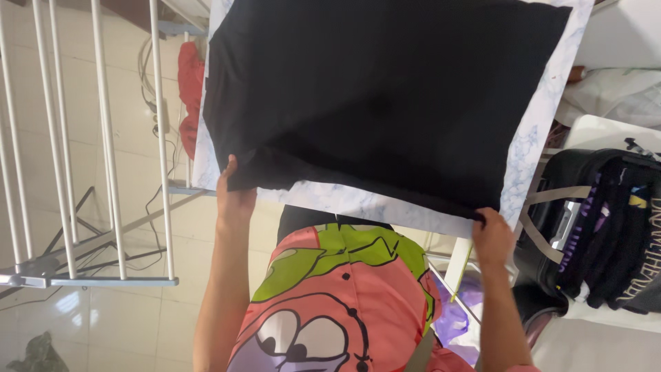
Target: The person picks up a shirt and a pair of pants, spreading them out on a table before folding them into squares and placing them on top of other folded items in a suitcase.
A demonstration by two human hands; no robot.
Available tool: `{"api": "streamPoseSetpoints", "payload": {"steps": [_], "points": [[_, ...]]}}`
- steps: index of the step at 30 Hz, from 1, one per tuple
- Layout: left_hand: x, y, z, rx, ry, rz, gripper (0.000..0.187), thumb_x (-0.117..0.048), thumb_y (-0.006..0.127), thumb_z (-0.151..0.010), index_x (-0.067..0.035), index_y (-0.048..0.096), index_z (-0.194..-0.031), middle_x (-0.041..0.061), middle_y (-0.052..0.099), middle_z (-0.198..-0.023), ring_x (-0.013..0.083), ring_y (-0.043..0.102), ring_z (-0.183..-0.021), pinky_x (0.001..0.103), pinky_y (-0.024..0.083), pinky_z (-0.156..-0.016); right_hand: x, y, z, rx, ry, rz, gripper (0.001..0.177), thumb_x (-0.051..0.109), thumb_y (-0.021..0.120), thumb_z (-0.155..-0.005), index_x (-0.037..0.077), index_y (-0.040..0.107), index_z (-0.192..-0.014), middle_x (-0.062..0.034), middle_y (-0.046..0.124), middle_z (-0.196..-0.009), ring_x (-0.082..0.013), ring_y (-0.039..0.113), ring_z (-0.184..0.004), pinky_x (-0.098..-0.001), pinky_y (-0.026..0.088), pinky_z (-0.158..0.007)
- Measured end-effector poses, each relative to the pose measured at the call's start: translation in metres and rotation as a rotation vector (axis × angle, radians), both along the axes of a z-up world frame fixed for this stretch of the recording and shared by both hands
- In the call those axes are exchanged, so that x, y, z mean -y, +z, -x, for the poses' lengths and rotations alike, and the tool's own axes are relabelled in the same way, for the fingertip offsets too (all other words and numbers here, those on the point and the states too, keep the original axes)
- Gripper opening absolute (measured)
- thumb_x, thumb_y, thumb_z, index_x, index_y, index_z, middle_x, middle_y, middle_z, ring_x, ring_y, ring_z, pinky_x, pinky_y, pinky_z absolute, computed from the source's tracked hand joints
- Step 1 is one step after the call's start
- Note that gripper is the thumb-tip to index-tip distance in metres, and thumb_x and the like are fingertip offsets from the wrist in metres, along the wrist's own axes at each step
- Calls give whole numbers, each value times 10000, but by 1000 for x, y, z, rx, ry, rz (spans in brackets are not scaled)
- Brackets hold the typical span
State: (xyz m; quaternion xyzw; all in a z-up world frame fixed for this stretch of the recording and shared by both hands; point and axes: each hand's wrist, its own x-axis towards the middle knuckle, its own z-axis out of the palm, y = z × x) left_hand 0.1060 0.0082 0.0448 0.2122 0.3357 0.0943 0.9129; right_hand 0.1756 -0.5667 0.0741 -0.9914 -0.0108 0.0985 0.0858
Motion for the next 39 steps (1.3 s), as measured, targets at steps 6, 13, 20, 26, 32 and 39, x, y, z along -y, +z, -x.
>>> {"api": "streamPoseSetpoints", "payload": {"steps": [6, 13, 20, 26, 32, 39], "points": [[-15, 8, -7, 95, -73, -72, 326, -187, 546, -1097, 88, 616, -1256, 169, 701, -1221, 282, 670, -1172, 422, 505, -1083, 50, 26, -45, -361, -52, -42, 414, 44, 779, -794, 104, 764, -1204, -211, 753, -1011, -364, 746, -881, -434, 579, -807], [-43, -25, -88, -191, -156, -33, 273, -176, 563, -1023, 5, 610, -1222, 114, 715, -1172, 258, 690, -1103, 454, 526, -994, 66, 12, -122, -159, -113, -508, 248, -49, 712, -936, 15, 761, -1171, -107, 761, -1016, -145, 677, -926, -287, 533, -853], [-31, -55, -96, -516, -63, -927, 272, -221, 631, -1090, -8, 635, -1260, 162, 706, -1195, 270, 695, -1005, 375, 567, -819, 7, -17, -140, -64, -437, -797, 265, 72, 800, -969, -37, 687, -1182, -73, 735, -1081, -108, 659, -934, -256, 526, -831], [-15, -7, -52, -671, -419, -1654, 541, -115, 804, -859, -29, 542, -1325, 215, 565, -1257, 353, 693, -839, 454, 536, -753, -2, -31, -115, -28, -474, -748, 324, 96, 813, -954, -34, 684, -1221, -70, 738, -1117, -129, 670, -978, -281, 533, -871], [-31, -12, -40, -741, -382, -1978, 378, -203, 897, -813, -6, 674, -1046, 181, 720, -991, 384, 701, -866, 463, 538, -715, 17, -50, -106, 72, -309, -633, 280, 85, 739, -1042, -68, 663, -1264, -139, 740, -1141, -199, 680, -1034, -344, 530, -932], [-57, -25, -18, -765, -443, -1620, 202, -162, 760, -948, -5, 674, -1043, 135, 735, -893, 321, 743, -710, 430, 546, -631, 13, -24, -95, 118, -249, -339, 254, 94, 686, -1081, -60, 637, -1277, -270, 718, -1112, -420, 713, -1027, -463, 535, -901]]}}
